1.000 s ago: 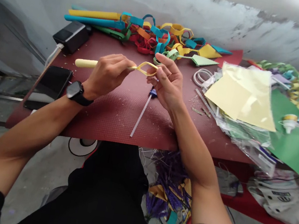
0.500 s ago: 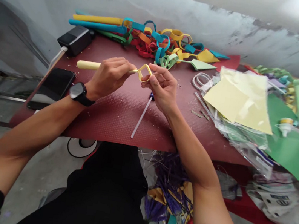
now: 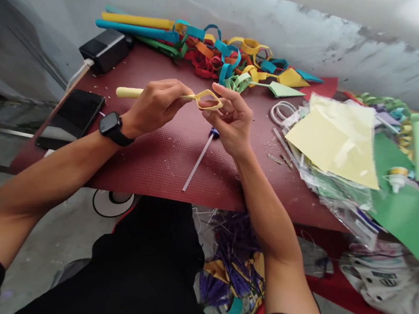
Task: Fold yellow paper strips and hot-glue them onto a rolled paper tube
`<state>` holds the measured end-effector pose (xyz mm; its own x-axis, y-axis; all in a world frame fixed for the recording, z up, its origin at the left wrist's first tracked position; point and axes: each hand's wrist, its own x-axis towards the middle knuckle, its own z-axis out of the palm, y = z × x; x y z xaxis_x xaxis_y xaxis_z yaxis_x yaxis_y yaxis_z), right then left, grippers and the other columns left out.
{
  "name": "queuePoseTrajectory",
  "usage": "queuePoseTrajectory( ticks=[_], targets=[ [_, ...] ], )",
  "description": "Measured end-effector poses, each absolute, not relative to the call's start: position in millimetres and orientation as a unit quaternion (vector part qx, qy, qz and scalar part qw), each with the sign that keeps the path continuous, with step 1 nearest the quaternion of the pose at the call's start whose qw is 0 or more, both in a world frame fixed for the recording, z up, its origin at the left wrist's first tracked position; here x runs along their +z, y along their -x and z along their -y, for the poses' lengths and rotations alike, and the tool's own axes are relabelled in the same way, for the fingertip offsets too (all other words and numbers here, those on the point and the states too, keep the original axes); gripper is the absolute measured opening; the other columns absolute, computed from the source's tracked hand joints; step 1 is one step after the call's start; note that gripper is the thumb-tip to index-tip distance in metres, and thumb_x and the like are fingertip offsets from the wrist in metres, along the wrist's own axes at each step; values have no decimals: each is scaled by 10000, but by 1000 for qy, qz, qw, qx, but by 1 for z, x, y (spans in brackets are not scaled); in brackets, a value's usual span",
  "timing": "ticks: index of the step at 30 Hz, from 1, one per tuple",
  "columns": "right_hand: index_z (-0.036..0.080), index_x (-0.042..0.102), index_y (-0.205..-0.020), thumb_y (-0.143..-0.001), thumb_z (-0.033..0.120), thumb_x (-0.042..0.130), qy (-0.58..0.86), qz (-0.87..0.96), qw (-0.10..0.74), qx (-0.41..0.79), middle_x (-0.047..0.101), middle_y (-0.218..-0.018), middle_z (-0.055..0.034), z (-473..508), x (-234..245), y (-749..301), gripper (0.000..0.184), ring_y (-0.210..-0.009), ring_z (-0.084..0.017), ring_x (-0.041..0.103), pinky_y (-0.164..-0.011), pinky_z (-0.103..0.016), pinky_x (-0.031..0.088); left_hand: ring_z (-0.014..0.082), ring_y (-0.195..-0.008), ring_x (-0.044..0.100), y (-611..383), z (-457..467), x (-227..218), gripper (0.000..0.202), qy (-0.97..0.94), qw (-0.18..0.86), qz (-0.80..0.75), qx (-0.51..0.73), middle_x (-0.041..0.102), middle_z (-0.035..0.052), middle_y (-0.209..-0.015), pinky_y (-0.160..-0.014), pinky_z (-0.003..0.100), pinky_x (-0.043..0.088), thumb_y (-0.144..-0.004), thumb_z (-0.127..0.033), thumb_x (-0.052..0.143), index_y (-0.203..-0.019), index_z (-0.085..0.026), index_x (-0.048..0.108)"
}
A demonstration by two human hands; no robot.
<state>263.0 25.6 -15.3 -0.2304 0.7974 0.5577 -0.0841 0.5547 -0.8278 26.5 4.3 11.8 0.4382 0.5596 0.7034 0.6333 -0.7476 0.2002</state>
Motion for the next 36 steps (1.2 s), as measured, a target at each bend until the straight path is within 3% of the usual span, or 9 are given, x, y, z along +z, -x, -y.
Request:
queuePoseTrajectory(
  ticks=[3, 6, 9, 14, 17, 22, 29, 33, 36],
  targets=[
    [391, 745, -1307, -805, 641, 954, 260, 678, 568, 387, 806, -1025, 15, -25, -16, -263, 598, -907, -220, 770, -880, -448, 703, 237, -1008, 743, -30, -2, 12, 427, 857, 38, 352, -376, 792, 116, -1061, -908, 398, 552, -1214, -401, 359, -1129, -189, 719],
    [410, 742, -1316, -800, 652, 952, 261, 680, 561, 393, 788, -1004, 15, -23, -14, -262, 607, -889, -217, 743, -845, -425, 685, 250, -1020, 739, -31, -1, 13, 424, 863, 37, 355, -356, 787, 125, -1061, -928, 417, 558, -1210, -392, 365, -1149, -182, 729],
    [416, 702, -1399, -802, 761, 893, 273, 682, 540, 411, 780, -1051, -9, -22, -9, -262, 716, -951, -232, 734, -850, -421, 665, 254, -1014, 735, -28, -2, 14, 403, 868, 50, 355, -343, 782, 119, -1049, -924, 420, 558, -1203, -371, 380, -1143, -186, 733],
    [413, 667, -1438, -888, 948, 629, 299, 672, 524, 430, 787, -1115, -40, -22, -2, -264, 768, -1057, -251, 743, -867, -434, 646, 265, -1014, 729, -25, -5, 15, 425, 870, 68, 357, -334, 777, 124, -1041, -923, 433, 550, -1206, -378, 360, -1137, -184, 732],
    [401, 703, -1371, -850, 894, 743, 291, 657, 534, 445, 801, -1105, -36, -23, -2, -265, 718, -1041, -254, 755, -882, -458, 657, 262, -1000, 731, -27, -5, 15, 418, 875, 78, 349, -325, 779, 120, -1034, -905, 427, 544, -1206, -358, 363, -1133, -184, 736],
    [368, 725, -1338, -855, 678, 880, 271, 632, 527, 499, 811, -1101, -26, -23, -7, -268, 595, -861, -202, 725, -859, -429, 668, 255, -994, 734, -30, -5, 14, 389, 878, 93, 344, -319, 786, 110, -1030, -884, 415, 546, -1201, -325, 388, -1139, -190, 748],
    [374, 691, -1403, -807, 651, 904, 280, 620, 522, 514, 742, -912, -15, -28, -6, -272, 690, -1038, -266, 728, -954, -460, 654, 265, -1005, 733, -24, -7, 15, 387, 866, 98, 370, -323, 784, 114, -1030, -904, 430, 562, -1196, -319, 400, -1144, -188, 760],
    [378, 733, -1294, -763, 681, 943, 288, 622, 545, 484, 715, -887, 6, -29, -3, -270, 646, -923, -233, 721, -845, -407, 656, 288, -1106, 724, -22, -10, 15, 348, 868, 96, 373, -314, 786, 137, -1158, -968, 456, 556, -1187, -320, 443, -1276, -177, 748],
    [369, 758, -1245, -782, 611, 969, 289, 648, 558, 430, 707, -869, 25, -29, -3, -271, 564, -773, -187, 674, -746, -375, 632, 328, -1213, 694, -20, -11, 16, 362, 879, 91, 370, -288, 766, 173, -1319, -1032, 499, 542, -1132, -274, 586, -1460, -153, 677]
  ],
)
